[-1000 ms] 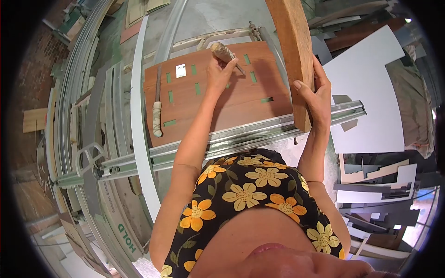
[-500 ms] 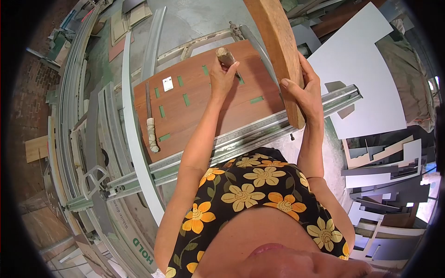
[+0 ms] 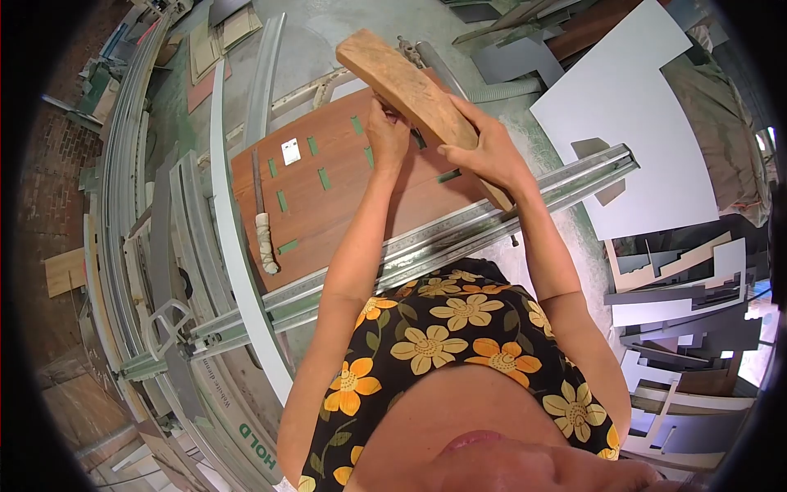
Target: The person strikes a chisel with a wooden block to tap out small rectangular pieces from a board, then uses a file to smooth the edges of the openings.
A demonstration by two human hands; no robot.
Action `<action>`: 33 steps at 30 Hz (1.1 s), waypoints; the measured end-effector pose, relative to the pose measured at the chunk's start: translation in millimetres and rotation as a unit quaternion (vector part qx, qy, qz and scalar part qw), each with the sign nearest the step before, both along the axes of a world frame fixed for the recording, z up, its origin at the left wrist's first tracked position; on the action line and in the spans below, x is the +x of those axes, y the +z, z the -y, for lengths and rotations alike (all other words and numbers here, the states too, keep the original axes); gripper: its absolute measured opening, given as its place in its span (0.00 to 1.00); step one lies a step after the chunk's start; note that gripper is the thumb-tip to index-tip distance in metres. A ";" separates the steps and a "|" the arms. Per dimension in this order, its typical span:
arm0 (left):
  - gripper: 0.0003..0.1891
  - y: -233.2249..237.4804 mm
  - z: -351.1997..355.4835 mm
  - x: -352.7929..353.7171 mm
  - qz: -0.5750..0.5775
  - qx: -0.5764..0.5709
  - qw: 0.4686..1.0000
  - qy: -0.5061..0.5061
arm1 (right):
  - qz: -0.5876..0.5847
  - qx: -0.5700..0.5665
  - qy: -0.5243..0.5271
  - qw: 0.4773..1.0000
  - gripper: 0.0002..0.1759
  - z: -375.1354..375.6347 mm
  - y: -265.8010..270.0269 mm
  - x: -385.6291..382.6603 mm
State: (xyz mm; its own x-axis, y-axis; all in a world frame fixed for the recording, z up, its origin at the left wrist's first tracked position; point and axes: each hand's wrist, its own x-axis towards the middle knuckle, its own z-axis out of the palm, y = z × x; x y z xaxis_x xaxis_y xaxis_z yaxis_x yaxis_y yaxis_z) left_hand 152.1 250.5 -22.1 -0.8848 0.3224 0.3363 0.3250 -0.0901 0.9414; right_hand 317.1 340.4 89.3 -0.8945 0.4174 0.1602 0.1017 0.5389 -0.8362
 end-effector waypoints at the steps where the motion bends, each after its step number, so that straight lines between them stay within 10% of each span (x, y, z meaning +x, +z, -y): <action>1: 0.13 -0.5 -1.5 -1.6 -0.033 -0.006 0.999 0.012 | 0.014 0.006 0.003 1.000 0.46 1.7 9.1 0.0; 33: 0.14 22.0 12.5 10.2 -0.080 -0.105 0.991 0.002 | -0.080 0.006 -0.023 0.997 0.46 10.1 18.4 18.5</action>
State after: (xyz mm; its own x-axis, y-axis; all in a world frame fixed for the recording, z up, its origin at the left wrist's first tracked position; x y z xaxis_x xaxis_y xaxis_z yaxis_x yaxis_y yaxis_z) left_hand 162.3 238.1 -0.2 -0.8265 0.3976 0.3985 0.4721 0.1042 0.8754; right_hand 335.6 330.2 107.7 -0.8372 0.4541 0.3048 -0.0079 0.5471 -0.8370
